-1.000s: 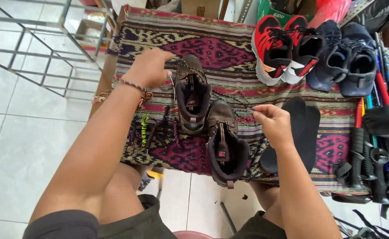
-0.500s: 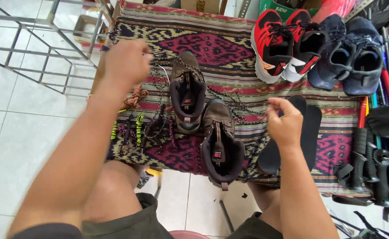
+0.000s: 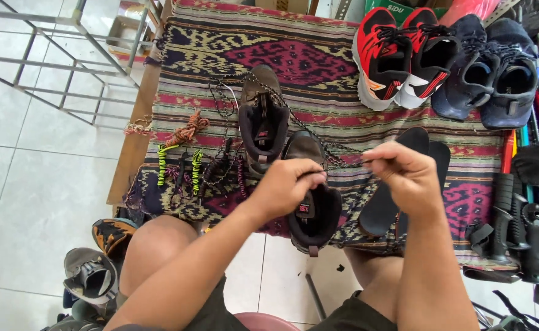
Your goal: The person removes a chain from a brown boot and places it on the table. They then pick up a pair of grey sneakers, remove the insoles, and proceed to untie the laces on both shoes.
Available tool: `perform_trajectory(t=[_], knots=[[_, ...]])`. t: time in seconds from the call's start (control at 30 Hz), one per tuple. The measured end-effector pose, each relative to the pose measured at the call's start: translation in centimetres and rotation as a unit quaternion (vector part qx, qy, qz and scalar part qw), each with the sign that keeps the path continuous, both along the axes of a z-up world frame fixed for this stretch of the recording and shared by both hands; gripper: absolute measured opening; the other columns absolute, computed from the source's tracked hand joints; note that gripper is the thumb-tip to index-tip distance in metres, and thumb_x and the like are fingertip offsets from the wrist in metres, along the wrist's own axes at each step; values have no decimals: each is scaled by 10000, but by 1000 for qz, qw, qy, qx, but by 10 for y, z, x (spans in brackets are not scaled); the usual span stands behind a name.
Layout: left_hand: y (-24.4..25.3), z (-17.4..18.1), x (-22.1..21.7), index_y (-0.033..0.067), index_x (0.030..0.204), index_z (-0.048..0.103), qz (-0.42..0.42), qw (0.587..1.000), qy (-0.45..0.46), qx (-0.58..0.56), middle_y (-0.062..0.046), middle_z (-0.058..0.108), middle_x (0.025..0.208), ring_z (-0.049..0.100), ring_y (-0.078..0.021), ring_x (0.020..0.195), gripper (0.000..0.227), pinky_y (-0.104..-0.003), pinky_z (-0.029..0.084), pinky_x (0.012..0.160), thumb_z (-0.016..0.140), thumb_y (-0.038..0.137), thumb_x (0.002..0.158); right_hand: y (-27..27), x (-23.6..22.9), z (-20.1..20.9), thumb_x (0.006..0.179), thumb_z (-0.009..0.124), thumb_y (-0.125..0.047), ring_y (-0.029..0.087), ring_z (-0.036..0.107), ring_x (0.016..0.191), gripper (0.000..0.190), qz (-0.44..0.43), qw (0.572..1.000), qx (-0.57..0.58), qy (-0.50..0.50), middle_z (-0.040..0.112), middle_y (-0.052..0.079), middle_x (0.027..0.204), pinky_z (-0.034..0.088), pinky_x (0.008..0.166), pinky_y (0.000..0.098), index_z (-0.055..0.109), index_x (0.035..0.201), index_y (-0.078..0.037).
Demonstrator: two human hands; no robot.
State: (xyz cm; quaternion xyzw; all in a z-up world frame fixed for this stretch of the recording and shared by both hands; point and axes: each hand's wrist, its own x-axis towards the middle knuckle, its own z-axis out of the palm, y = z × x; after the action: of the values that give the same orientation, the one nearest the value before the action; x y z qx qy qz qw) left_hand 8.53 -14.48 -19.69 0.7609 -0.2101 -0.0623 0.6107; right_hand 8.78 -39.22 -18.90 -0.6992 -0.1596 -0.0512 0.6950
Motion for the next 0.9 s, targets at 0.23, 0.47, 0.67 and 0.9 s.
perform_trajectory(t=[0.23,0.47,0.67,0.9], knots=[[24,1,10,223,850,717,70,989,-19,131,27,705,657,711,-235,716,137,-323,545,665,614,276,925,-12,12,-11,866,660,52,189,598,757,141,-74,960,-270,4,681,107,774,485,741,362,736,941,-39],[31,-13,17,156,923,700,55,968,-70,233,-54,688,712,682,-335,712,196,-398,541,664,518,213,964,-11,19,-34,835,633,-89,365,674,862,138,-75,856,-504,82,728,67,803,495,836,471,742,888,-157],[22,-2,12,166,872,696,74,960,-68,262,-111,697,704,672,-402,740,230,-502,535,670,580,359,917,26,18,-28,862,662,-157,334,581,1168,314,-49,858,-501,-97,656,105,1132,338,1004,466,659,1176,-174],[10,-9,9,195,718,680,140,972,30,188,-52,668,604,687,-330,689,335,-417,548,643,610,478,882,77,8,-18,870,723,-123,174,666,742,71,2,972,-232,39,687,58,727,513,718,335,756,933,-122]])
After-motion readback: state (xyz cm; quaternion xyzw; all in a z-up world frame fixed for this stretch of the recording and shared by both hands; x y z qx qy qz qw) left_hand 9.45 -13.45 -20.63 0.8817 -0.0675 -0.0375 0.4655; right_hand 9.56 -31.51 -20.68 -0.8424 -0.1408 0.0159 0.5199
